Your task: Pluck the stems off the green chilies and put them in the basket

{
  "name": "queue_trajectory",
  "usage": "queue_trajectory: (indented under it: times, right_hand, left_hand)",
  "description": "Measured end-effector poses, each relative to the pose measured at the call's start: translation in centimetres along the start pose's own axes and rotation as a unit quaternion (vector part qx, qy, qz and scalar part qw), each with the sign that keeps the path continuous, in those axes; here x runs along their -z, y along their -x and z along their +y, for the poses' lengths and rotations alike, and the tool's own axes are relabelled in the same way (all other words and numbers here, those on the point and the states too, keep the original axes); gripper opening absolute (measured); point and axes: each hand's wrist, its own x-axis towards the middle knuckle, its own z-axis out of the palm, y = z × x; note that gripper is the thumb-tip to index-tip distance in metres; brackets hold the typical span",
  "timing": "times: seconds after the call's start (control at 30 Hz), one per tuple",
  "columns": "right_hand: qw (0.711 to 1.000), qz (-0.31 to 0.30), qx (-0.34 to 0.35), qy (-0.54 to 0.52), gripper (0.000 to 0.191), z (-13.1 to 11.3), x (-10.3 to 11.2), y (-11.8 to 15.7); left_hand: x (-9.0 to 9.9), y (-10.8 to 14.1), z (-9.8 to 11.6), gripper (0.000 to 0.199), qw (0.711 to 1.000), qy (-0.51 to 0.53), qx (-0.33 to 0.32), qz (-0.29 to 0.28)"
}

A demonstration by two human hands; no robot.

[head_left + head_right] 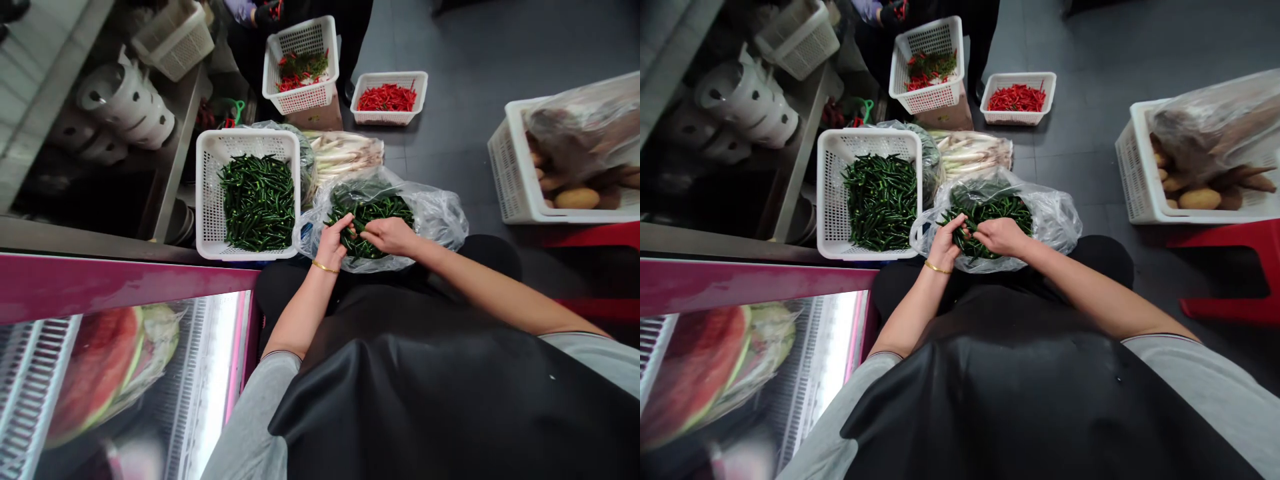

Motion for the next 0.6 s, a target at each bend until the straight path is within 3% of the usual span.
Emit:
queue_trajectory:
  times: [0.07, 0.1, 0.17, 0.23, 0.33, 0.43, 0.53, 0.6]
  right_hand:
    - [0.986, -0.054, 0.103, 0.122, 0.037, 0.1, 0.9, 0.2]
    - [0.974, -0.091, 0.118, 0.169, 0.035, 0.3, 1.1, 0.3]
    - [0.958, -0.127, 0.08, 0.246, 0.032, 1.0, 0.9, 0.5]
    - [0.951, -0.115, 0.029, 0.287, 0.033, 1.6, -0.1, 0.5]
    - [0.951, -0.125, 0.037, 0.279, 0.034, 2.0, -2.0, 0.1]
    - [0.962, -0.129, 0.053, 0.234, 0.028, 2.1, -2.0, -1.0]
    - [0.987, -0.048, 0.052, 0.145, 0.029, 2.3, -0.2, -1.7]
    - [0.996, 0.003, 0.017, 0.089, 0.031, 2.3, 0.6, -1.7]
  left_hand:
    - [-0.1, 0.1, 0.5, 0.026, 0.999, -0.022, 0.036, -0.025]
    - [0.0, 0.3, 0.8, 0.026, 0.998, -0.033, 0.043, -0.034]
    - [0.5, 0.6, 1.3, 0.024, 0.997, -0.057, 0.023, -0.041]
    - [1.4, 0.9, 1.4, 0.021, 0.993, -0.104, -0.014, -0.049]
    - [2.6, 1.2, 0.7, 0.017, 0.97, -0.223, -0.074, -0.06]
    - [3.0, 0.8, -0.5, 0.018, 0.931, -0.336, -0.132, -0.06]
    - [2.6, 0.2, -0.9, 0.021, 0.911, -0.372, -0.163, -0.07]
    - [2.2, 0.0, -0.4, 0.026, 0.931, -0.323, -0.156, -0.062]
